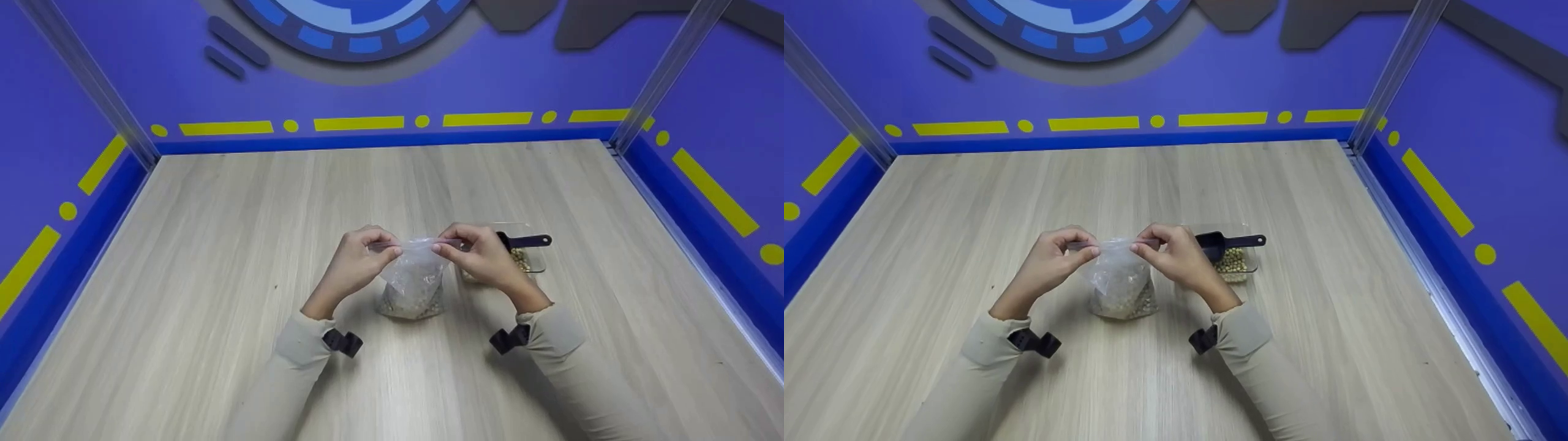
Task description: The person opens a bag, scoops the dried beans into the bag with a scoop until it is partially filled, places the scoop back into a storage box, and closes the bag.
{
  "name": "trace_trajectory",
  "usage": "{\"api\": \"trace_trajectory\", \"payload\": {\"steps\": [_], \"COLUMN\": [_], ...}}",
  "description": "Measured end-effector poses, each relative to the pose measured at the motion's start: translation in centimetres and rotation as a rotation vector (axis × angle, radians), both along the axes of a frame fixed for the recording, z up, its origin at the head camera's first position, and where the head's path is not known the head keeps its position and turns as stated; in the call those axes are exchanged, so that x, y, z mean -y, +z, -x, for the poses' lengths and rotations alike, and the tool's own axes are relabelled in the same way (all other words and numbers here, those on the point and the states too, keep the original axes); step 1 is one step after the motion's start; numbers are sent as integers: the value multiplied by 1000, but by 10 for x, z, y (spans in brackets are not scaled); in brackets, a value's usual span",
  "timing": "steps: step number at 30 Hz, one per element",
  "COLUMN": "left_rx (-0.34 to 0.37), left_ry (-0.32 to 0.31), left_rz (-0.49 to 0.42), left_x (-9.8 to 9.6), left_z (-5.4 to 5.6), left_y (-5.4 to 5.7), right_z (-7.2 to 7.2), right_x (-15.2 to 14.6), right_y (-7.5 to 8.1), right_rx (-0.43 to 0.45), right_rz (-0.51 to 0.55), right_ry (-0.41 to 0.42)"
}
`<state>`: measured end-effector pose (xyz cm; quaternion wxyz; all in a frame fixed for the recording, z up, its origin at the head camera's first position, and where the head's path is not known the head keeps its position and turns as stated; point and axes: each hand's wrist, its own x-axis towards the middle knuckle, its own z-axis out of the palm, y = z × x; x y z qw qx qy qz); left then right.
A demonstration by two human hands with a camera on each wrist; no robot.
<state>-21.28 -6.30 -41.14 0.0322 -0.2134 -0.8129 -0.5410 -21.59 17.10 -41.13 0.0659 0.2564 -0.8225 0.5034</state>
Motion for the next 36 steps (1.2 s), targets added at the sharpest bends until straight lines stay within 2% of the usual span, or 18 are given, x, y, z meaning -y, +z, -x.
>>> {"api": "trace_trajectory", "payload": {"steps": [6, 10, 18, 25, 36], "left_rx": [7, -3, -64, -102, -111], "left_ry": [-7, -19, -27, -26, -29], "left_rz": [3, 0, 4, 11, 18], "left_x": [1, 2, 1, 2, 2], "left_z": [0, 1, 0, -1, 1], "left_y": [-1, -2, -1, 0, 1], "right_z": [2, 2, 6, 7, 9], "right_x": [-4, -2, 13, 16, 17], "right_y": [3, 6, 9, 12, 13], "right_rx": [131, 156, 32, 29, -10], "right_rz": [-42, -73, -63, -62, -81], "right_ry": [40, 74, 141, 160, 170]}}
